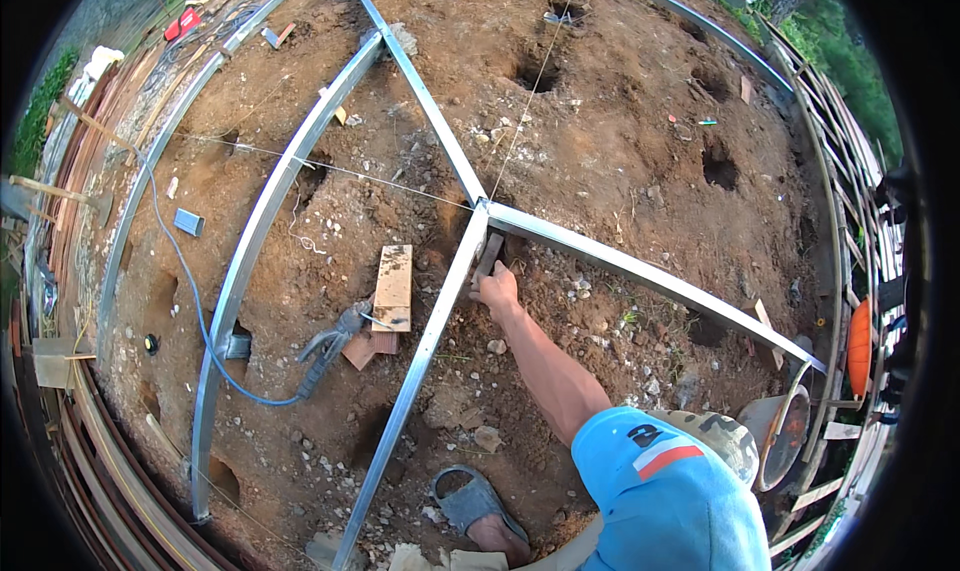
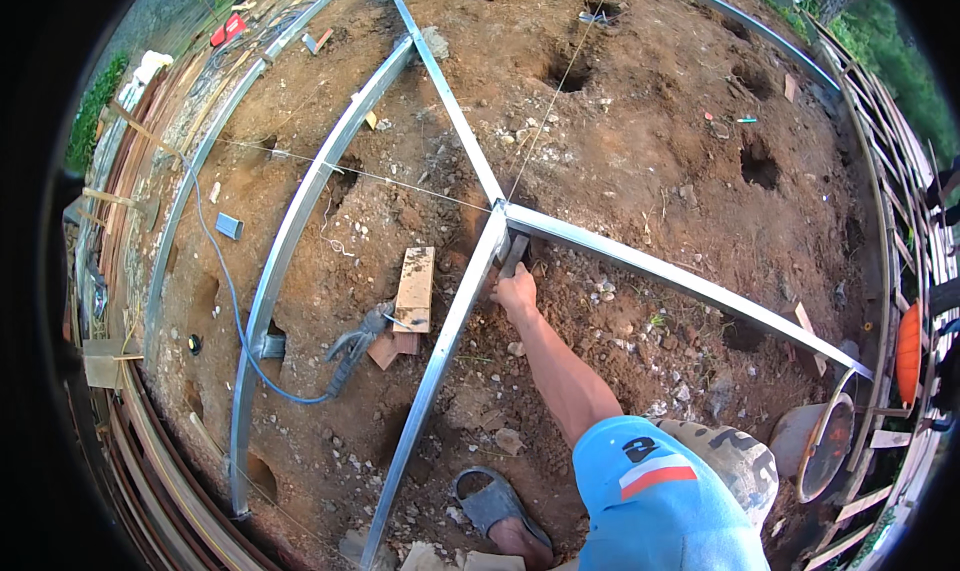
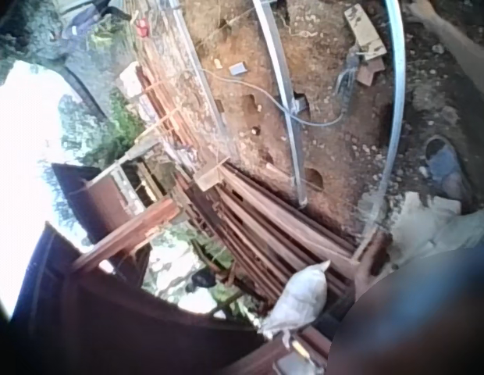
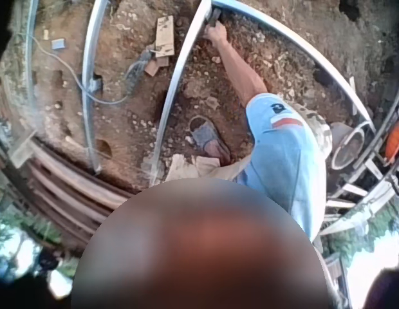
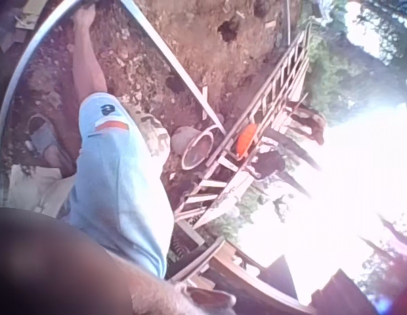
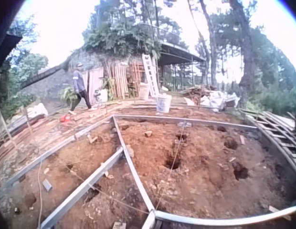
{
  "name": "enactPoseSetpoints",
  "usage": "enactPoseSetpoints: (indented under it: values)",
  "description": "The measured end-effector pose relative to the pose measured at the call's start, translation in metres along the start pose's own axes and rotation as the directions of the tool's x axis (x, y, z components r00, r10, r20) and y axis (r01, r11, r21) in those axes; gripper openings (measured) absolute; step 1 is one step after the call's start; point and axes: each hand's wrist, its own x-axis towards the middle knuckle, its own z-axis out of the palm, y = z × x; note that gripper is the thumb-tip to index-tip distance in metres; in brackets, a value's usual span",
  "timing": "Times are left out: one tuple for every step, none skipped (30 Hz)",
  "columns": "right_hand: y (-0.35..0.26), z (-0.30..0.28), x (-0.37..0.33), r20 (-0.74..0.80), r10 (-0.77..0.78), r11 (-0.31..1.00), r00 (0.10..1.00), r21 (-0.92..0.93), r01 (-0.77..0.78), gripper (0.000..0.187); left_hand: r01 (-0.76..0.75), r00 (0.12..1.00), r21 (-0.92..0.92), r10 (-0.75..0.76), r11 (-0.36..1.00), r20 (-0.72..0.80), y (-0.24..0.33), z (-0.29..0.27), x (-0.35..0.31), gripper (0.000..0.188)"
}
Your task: The person positions and aligns metal beams on a dirt ground, using a hammer to tap them into place. They then use a welding torch to join the beams at their intersections, creating a stable metal framework.
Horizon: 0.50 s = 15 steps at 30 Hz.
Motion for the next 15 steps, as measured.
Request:
enactPoseSetpoints:
  values:
    - [0.003,-0.008,-0.023,0.007,-0.027,0.997,1.0,0.066,0.027,0.065,-0.031,0.998,-0.044,0.033,0.999,0.058,-0.012,-0.013,0.009,0.08]
    - [0.008,-0.018,-0.047,0.028,-0.017,0.996,0.999,0.086,0.014,0.064,-0.057,0.992,-0.085,0.067,0.995,0.111,-0.025,-0.02,0.016,0.081]
    - [0.01,-0.029,-0.069,0.045,0.011,0.996,0.999,0.085,-0.015,0.063,-0.072,0.994,-0.263,0.092,0.962,0.063,-0.039,-0.019,0.026,0.083]
    - [0.012,-0.038,-0.088,0.059,0.037,0.996,0.998,0.083,-0.042,0.062,-0.058,0.996,-0.306,0.075,0.95,0.043,-0.05,-0.021,0.042,0.073]
    - [0.015,-0.042,-0.105,0.046,0.016,0.993,0.999,0.118,-0.021,0.062,0.03,0.999,-0.158,-0.026,0.987,0.024,-0.057,-0.03,0.08,0.064]
    - [0.017,-0.045,-0.118,0.035,-0.015,0.99,0.999,0.141,0.01,0.062,0.189,0.982,0.045,-0.188,0.981,-0.009,-0.057,-0.037,0.128,0.055]
    - [0.017,-0.048,-0.129,0.026,-0.026,0.992,0.999,0.124,0.023,0.058,0.135,0.99,0.194,-0.141,0.972,0.016,-0.055,-0.033,0.159,0.047]
    - [0.016,-0.053,-0.137,0.055,-0.041,0.993,0.998,0.113,0.035,0.057,-0.116,0.993,0.341,0.098,0.933,0.07,-0.052,-0.022,0.175,0.048]
    - [0.013,-0.055,-0.141,0.089,-0.05,0.995,0.995,0.092,0.042,0.055,-0.396,0.918,0.461,0.363,0.794,0.163,-0.044,-0.013,0.194,0.049]
    - [0.011,-0.059,-0.146,0.102,-0.029,0.998,0.994,0.052,0.023,0.054,-0.366,0.93,0.421,0.332,0.83,0.156,-0.033,-0.003,0.211,0.048]
    - [0.007,-0.061,-0.147,0.127,-0.029,0.999,0.992,0.042,0.024,0.051,-0.419,0.908,0.355,0.381,0.836,0.173,-0.02,0.008,0.229,0.047]
    - [0.004,-0.064,-0.148,0.144,-0.051,0.998,0.988,0.043,0.045,0.051,-0.423,0.906,0.408,0.381,0.809,0.183,-0.008,0.019,0.244,0.047]
    - [0.001,-0.067,-0.149,0.162,-0.054,0.998,0.985,0.022,0.051,0.052,-0.469,0.883,0.432,0.423,0.77,0.204,0.002,0.028,0.257,0.047]
    - [-0.001,-0.07,-0.15,0.183,-0.052,0.999,0.982,0.0,0.052,0.053,-0.514,0.856,0.456,0.467,0.726,0.22,0.009,0.035,0.272,0.047]
    - [-0.002,-0.072,-0.152,0.17,-0.062,0.998,0.984,0.014,0.061,0.051,-0.555,0.826,0.509,0.505,0.658,0.249,0.013,0.039,0.288,0.047]
